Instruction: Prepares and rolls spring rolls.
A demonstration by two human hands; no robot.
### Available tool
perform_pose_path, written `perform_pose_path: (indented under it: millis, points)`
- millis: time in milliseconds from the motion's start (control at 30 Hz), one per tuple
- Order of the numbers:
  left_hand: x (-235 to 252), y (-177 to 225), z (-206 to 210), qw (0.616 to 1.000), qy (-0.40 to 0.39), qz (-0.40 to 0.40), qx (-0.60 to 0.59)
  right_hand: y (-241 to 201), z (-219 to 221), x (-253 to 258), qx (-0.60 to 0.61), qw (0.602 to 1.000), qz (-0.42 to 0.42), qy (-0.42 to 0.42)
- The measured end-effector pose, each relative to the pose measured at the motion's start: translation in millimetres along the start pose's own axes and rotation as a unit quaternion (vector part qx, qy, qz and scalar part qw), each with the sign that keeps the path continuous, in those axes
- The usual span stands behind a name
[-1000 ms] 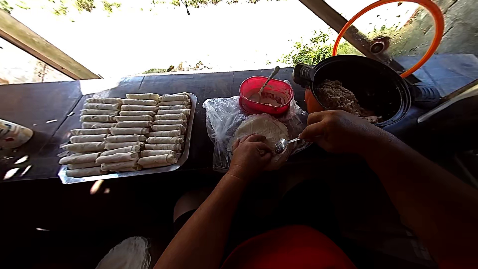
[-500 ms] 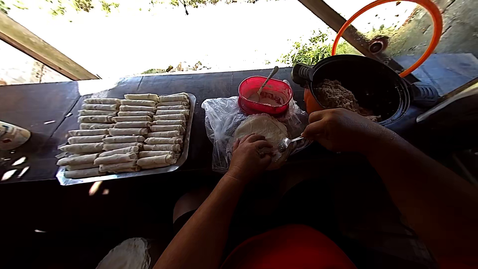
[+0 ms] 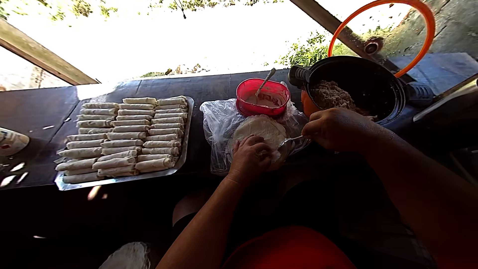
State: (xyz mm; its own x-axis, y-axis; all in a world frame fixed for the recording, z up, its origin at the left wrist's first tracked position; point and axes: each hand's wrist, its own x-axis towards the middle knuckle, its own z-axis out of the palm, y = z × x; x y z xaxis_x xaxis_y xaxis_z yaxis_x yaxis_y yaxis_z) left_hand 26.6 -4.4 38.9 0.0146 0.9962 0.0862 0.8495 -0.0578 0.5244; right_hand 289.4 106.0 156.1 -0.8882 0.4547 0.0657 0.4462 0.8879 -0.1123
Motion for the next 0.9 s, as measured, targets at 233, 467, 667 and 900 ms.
perform_pose_path:
  millis: [233, 467, 667, 900]
  points:
    - [-6, -17, -7, 0.993, 0.036, 0.049, -0.104, -4, 3, 1, -0.01, 1.0, 0.027, 0.001]
    - [-14, -32, -24, 0.982, 0.108, 0.023, -0.156, 2, -7, 1, 0.037, 0.997, 0.063, -0.026]
    - [-18, -55, -29, 0.974, 0.152, 0.022, -0.164, 19, -61, -24, 0.04, 0.993, 0.098, 0.059]
    - [-18, -49, -23, 0.974, 0.118, 0.085, -0.174, 51, -88, -70, -0.085, 0.962, 0.215, 0.148]
